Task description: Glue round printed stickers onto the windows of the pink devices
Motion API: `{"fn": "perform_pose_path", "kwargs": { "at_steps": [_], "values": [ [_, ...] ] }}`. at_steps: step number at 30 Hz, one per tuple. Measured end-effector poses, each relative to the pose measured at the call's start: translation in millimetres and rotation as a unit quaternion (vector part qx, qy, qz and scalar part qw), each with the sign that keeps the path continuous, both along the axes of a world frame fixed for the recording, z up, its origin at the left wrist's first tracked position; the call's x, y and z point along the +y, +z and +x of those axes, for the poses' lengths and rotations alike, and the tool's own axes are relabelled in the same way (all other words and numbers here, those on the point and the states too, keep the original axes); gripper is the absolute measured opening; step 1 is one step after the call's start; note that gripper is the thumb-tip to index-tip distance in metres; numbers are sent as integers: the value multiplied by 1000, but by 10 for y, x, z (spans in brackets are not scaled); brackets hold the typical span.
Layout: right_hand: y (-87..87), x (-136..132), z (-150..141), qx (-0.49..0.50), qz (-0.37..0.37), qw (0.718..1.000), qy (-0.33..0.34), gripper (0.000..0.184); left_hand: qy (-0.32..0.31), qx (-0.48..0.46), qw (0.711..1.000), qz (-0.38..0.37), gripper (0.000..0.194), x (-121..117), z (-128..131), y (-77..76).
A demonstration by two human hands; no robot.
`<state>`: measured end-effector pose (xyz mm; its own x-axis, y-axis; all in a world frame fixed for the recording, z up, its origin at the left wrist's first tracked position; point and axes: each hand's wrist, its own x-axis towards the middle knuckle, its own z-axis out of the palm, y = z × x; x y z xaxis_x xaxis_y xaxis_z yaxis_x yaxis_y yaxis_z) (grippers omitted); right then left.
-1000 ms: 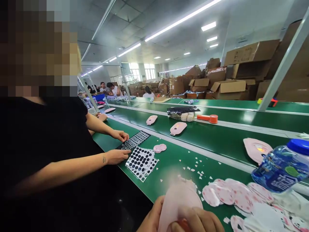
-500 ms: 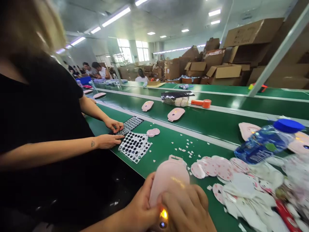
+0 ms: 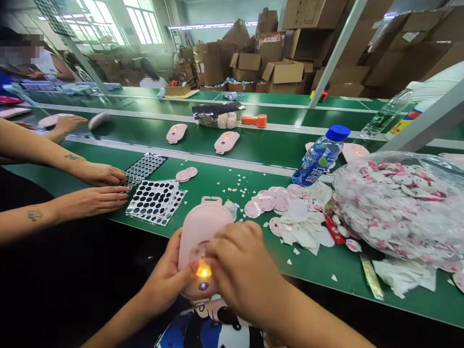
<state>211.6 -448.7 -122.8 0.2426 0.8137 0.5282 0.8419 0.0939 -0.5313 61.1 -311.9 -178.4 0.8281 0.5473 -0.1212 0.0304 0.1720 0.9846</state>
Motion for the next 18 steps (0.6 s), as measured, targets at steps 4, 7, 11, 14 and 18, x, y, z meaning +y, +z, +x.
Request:
{"fn": "perform_pose_path", "kwargs": {
  "at_steps": [4,7,11,14,18],
  "values": [
    [45,-285,267,-6,-192,981,12,24,154,-14,981,-117,75,221,-39,4],
    [-127,-316,478,-32,-303,952,-9,39,255,-10,955,-152,76,362,-26,63],
    [-533,140,596,26,-243,950,-194,58,262,-23,948,-179,77,362,68,91],
    [-763,505,592,34,-216,953,-209,54,226,-41,955,-189,79,289,110,46],
    [-767,528,585,57,-168,973,-150,35,191,-52,965,-173,75,245,65,-18]
  ]
}}
